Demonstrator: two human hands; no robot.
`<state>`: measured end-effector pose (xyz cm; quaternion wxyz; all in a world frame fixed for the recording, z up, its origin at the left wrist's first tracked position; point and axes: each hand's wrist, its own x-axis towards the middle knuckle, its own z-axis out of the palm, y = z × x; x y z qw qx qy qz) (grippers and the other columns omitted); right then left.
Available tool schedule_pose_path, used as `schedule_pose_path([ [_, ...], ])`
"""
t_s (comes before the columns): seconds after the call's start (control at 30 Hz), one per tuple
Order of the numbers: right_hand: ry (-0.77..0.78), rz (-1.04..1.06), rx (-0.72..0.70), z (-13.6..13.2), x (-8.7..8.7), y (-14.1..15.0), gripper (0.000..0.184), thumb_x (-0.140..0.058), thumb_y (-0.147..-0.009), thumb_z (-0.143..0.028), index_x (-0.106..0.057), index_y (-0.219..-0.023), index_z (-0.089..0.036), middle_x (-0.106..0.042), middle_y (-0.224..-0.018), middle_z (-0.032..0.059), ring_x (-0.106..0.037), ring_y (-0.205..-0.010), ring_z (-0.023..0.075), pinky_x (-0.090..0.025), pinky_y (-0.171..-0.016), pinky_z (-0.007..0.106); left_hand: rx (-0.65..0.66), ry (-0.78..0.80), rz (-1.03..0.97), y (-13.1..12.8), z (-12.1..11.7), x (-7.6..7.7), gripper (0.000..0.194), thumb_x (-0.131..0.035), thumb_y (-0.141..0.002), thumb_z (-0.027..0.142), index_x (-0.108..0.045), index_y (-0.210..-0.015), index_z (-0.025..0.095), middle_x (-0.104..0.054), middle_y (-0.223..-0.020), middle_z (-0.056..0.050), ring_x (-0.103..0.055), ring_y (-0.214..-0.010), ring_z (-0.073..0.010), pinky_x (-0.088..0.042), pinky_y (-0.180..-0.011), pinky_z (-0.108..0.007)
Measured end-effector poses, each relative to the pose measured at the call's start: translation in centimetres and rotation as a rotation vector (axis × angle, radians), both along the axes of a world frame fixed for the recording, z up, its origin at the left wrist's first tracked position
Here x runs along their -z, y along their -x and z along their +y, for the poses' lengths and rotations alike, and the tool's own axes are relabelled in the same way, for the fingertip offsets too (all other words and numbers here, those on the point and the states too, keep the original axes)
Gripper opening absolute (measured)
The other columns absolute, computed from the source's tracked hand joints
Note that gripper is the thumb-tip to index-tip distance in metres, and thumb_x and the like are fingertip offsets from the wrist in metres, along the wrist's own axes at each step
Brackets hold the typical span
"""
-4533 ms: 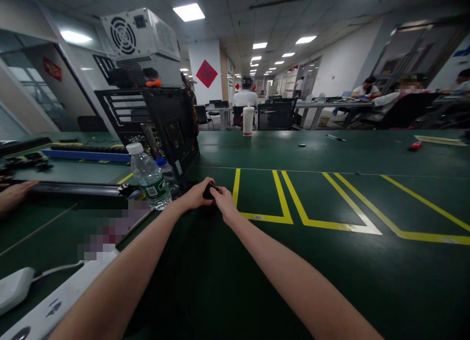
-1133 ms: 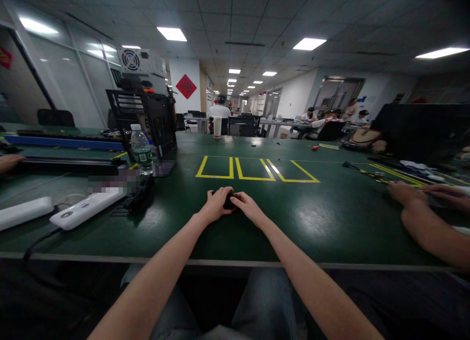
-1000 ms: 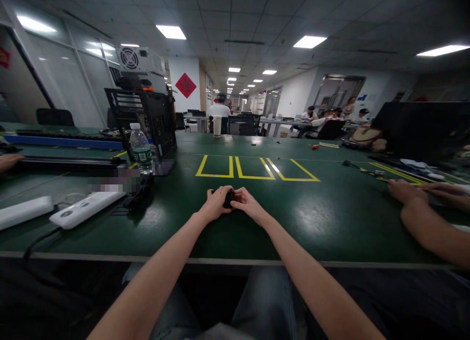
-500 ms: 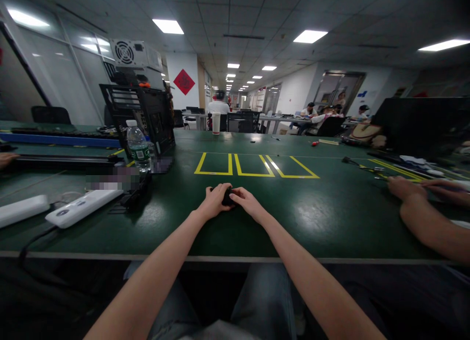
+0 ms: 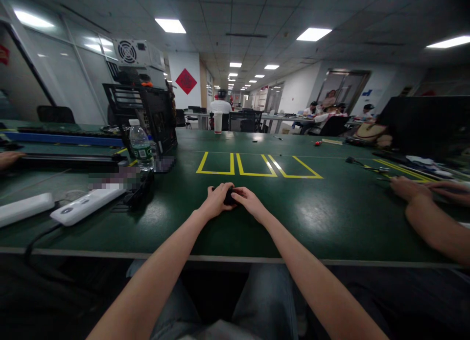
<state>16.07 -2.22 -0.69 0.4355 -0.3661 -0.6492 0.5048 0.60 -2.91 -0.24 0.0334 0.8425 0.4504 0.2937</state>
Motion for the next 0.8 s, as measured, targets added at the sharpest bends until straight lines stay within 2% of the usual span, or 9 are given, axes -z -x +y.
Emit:
schedule_pose_path([
  [0.17, 0.012, 0.026, -0.109, -0.59, -0.51, -0.29, 0.031, -0.062, -0.064, -0.031, -0.048, -0.091, -0.021, -0.055, -0.092, 0.0013, -0.053, -0.088, 0.0162, -0.044, -0.076, 0.033, 0.004, 0.01, -0.005, 0.09, -0.06, -0.03, 0.054, -0.061, -0.064, 0.027, -0.033, -0.109, 0.024, -0.047, -0.107, -0.005, -0.044, -0.1, -0.0232, -0.024, -0.086, -0.044],
  [0.33, -0.002, -0.009, -0.025, -0.8, -0.79, -0.16, 0.025, -0.054, -0.07, -0.038, -0.049, -0.086, -0.02, -0.055, -0.084, 0.001, -0.053, -0.084, 0.0158, -0.043, -0.074, 0.033, 0.014, 0.0, -0.013, 0.01, -0.25, -0.18, 0.052, -0.061, -0.064, 0.029, -0.034, -0.109, 0.024, -0.047, -0.107, -0.005, -0.044, -0.1, -0.0232, -0.023, -0.087, -0.044],
  [0.47, 0.002, -0.029, 0.013, -0.42, -0.47, -0.04, 0.028, -0.055, -0.069, -0.037, -0.05, -0.089, -0.018, -0.055, -0.089, 0.0031, -0.051, -0.088, 0.0169, -0.04, -0.078, 0.035, 0.025, 0.003, -0.016, 0.05, -0.3, -0.28, 0.053, -0.06, -0.065, 0.03, -0.033, -0.11, 0.023, -0.047, -0.108, -0.005, -0.043, -0.102, -0.0238, -0.024, -0.086, -0.044],
  [0.57, 0.004, -0.037, 0.0, -0.45, -0.46, -0.14, 0.027, -0.055, -0.069, -0.036, -0.051, -0.089, -0.018, -0.055, -0.09, 0.0035, -0.052, -0.088, 0.017, -0.041, -0.078, 0.035, 0.036, 0.013, -0.022, 0.17, -0.24, -0.24, 0.053, -0.06, -0.066, 0.03, -0.033, -0.111, 0.023, -0.047, -0.108, -0.006, -0.042, -0.102, -0.0237, -0.024, -0.086, -0.044],
  [0.73, -0.003, 0.017, -0.098, -0.83, -0.77, -0.27, 0.028, -0.06, -0.066, -0.03, -0.048, -0.089, -0.021, -0.055, -0.09, 0.0007, -0.053, -0.086, 0.0158, -0.044, -0.073, 0.031, 0.024, 0.014, -0.022, 0.19, -0.05, -0.03, 0.053, -0.061, -0.065, 0.029, -0.033, -0.11, 0.024, -0.047, -0.106, -0.005, -0.044, -0.1, -0.0232, -0.023, -0.086, -0.044],
  [0.8, -0.005, 0.033, -0.087, -0.76, -0.71, -0.17, 0.026, -0.059, -0.066, -0.032, -0.048, -0.087, -0.021, -0.055, -0.086, 0.0002, -0.054, -0.084, 0.0153, -0.044, -0.072, 0.031, 0.012, 0.011, -0.021, 0.11, 0.02, 0.03, 0.053, -0.062, -0.064, 0.029, -0.034, -0.109, 0.024, -0.048, -0.106, -0.004, -0.044, -0.1, -0.0233, -0.023, -0.086, -0.044],
])
